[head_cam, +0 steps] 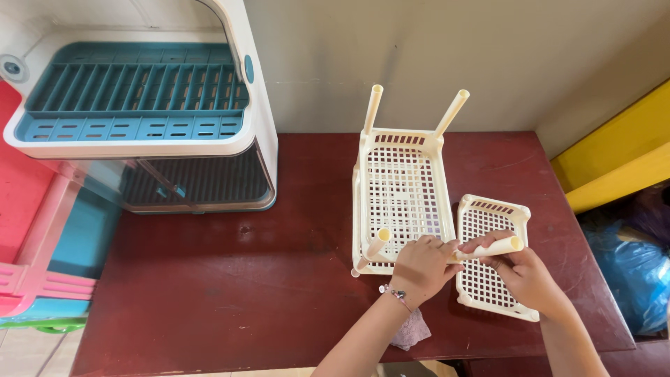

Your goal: The person assembles a small plastic stool by inserting four legs into a perforated seat and then stacking a second seat on top. The person handles the components by hand, aligning and pressing the legs into place, and then places the assembled unit on the table.

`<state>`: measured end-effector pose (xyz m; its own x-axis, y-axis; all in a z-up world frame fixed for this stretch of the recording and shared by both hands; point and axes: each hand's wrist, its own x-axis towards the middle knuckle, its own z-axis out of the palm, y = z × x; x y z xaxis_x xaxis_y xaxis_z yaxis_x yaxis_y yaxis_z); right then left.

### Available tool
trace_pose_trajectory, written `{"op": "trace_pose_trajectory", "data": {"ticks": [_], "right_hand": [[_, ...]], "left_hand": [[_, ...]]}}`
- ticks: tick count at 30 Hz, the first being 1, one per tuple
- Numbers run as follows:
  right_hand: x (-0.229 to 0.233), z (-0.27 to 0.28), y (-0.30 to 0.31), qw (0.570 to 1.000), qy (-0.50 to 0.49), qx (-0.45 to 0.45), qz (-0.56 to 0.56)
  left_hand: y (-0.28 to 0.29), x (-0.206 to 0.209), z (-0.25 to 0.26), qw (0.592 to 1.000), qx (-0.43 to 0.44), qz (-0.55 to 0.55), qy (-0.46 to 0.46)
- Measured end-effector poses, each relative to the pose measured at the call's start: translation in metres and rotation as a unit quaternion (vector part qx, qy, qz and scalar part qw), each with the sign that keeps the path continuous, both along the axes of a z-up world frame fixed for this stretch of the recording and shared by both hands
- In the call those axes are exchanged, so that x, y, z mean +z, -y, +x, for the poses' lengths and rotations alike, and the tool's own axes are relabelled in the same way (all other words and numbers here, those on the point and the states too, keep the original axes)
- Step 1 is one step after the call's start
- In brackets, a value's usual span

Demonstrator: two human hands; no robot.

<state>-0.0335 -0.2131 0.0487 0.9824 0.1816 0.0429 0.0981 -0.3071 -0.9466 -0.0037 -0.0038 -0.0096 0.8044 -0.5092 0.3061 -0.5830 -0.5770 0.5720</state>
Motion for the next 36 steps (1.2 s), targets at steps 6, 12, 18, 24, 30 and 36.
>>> {"op": "trace_pose_trajectory", "data": {"ticks": [6, 12, 18, 24, 30, 36], "right_hand": [[-0.006, 0.002, -0.007, 0.999, 0.025, -0.017, -0.037], [-0.008, 0.004, -0.014, 0.999, 0.005, -0.038, 0.007], [-0.005, 0.002, -0.022, 0.991, -0.02, -0.115, -0.071], [-0.004, 0.001, -0.039, 0.955, -0.044, -0.227, -0.188], [0.007, 0.012, -0.022, 0.997, -0.018, -0.046, -0.063], [0.014, 0.018, -0.004, 0.994, -0.102, 0.001, 0.034]], "left_hand": [[0.002, -0.001, -0.001, 1.0, -0.002, 0.021, 0.006], [0.001, 0.003, -0.002, 1.0, 0.001, 0.026, -0.011], [0.002, -0.001, -0.003, 0.999, 0.018, 0.002, 0.029], [0.003, -0.005, -0.001, 0.998, 0.026, -0.016, 0.049], [0.0, -0.001, 0.002, 0.999, 0.007, 0.031, 0.037], [0.003, -0.002, 0.004, 0.998, 0.012, 0.048, 0.039]]}}
